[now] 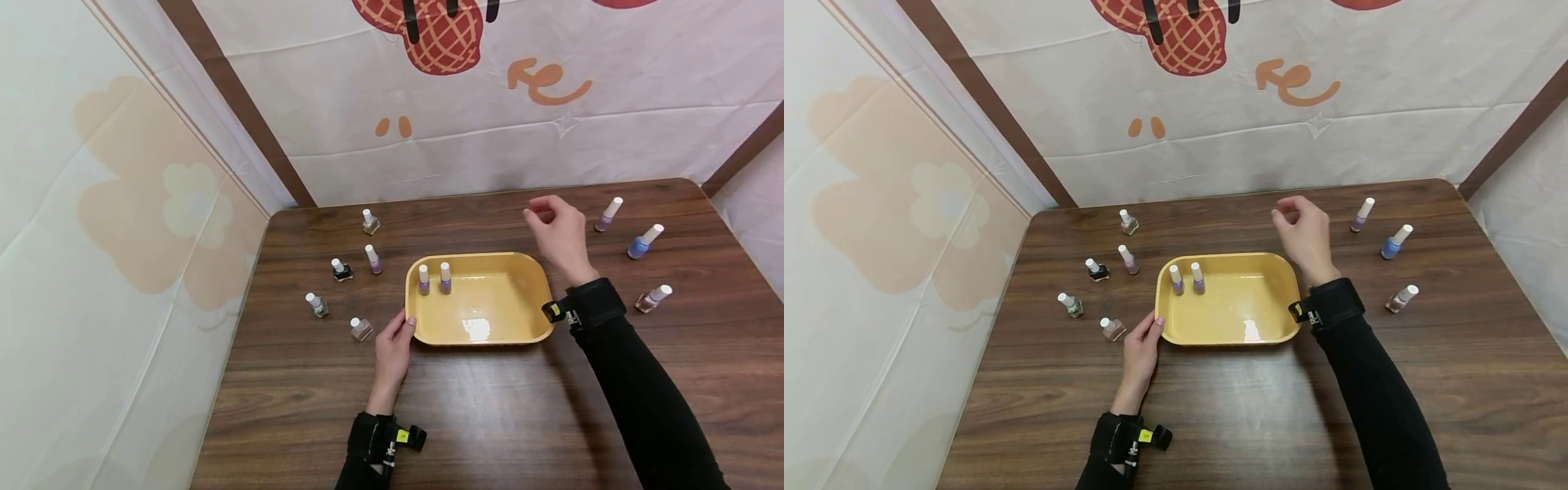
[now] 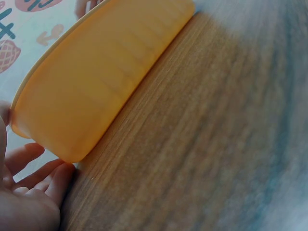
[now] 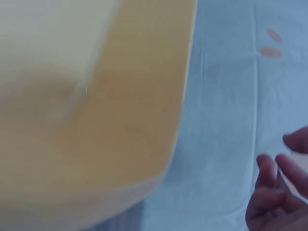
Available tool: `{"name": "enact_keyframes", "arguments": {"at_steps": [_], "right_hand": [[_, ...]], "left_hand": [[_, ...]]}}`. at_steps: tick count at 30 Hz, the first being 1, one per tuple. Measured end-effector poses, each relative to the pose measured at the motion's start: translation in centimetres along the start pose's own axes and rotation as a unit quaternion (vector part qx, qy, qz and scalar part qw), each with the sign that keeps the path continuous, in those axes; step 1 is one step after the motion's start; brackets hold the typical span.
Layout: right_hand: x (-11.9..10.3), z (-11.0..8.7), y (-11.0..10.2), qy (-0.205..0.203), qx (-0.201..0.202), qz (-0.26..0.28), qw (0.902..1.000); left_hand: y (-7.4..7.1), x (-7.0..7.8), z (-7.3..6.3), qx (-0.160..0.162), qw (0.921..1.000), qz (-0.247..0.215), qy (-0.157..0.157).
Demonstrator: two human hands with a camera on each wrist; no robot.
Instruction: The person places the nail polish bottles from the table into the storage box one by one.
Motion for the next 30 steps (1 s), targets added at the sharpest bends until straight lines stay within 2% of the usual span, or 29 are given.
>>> {"name": "enact_keyframes", "arguments": {"at_steps": [6, 12, 13, 18, 20, 23, 27, 30], "right_hand": [[1.7, 1.2, -1.3, 0.085, 0.039, 0.038, 0.9949], [3.0, 1.9, -2.3, 0.146, 0.067, 0.033, 0.9865], [3.3, 2.0, -2.4, 0.16, 0.074, 0.033, 0.9838], [5.1, 2.6, -2.5, 0.236, 0.109, 0.05, 0.9643], [5.7, 2.9, -2.6, 0.261, 0.113, 0.056, 0.9569], [6.6, 3.2, -2.7, 0.29, 0.118, 0.066, 0.9475], [7.7, 3.6, -2.8, 0.316, 0.125, 0.077, 0.9374], [8.4, 4.0, -2.8, 0.326, 0.121, 0.078, 0.9344]], "left_hand": [[0.0, 0.0, 0.0, -0.004, 1.0, 0.004, 0.0], [0.0, -0.1, 0.1, -0.005, 1.0, -0.001, -0.001], [0.0, 0.4, 0.0, -0.006, 1.0, 0.002, -0.005], [-0.1, 0.2, -0.1, -0.007, 0.9999, 0.005, -0.011], [-0.1, -0.3, -0.2, -0.004, 1.0, 0.003, -0.008], [-0.1, -0.2, -0.2, -0.005, 1.0, 0.0, -0.007], [-0.2, 1.1, -0.3, -0.012, 0.9999, -0.003, -0.002], [-0.2, 2.3, -0.4, -0.02, 0.9997, 0.007, -0.008]]}}
Point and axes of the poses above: each hand's wrist, its own z-axis towards the middle knuckle, its own y-axis out of the palm, x = y × z, the point moved 1 cm from there along z, towards the middle knuckle, and after that the axes turned 14 degrees about y, right-handed, at the moved point
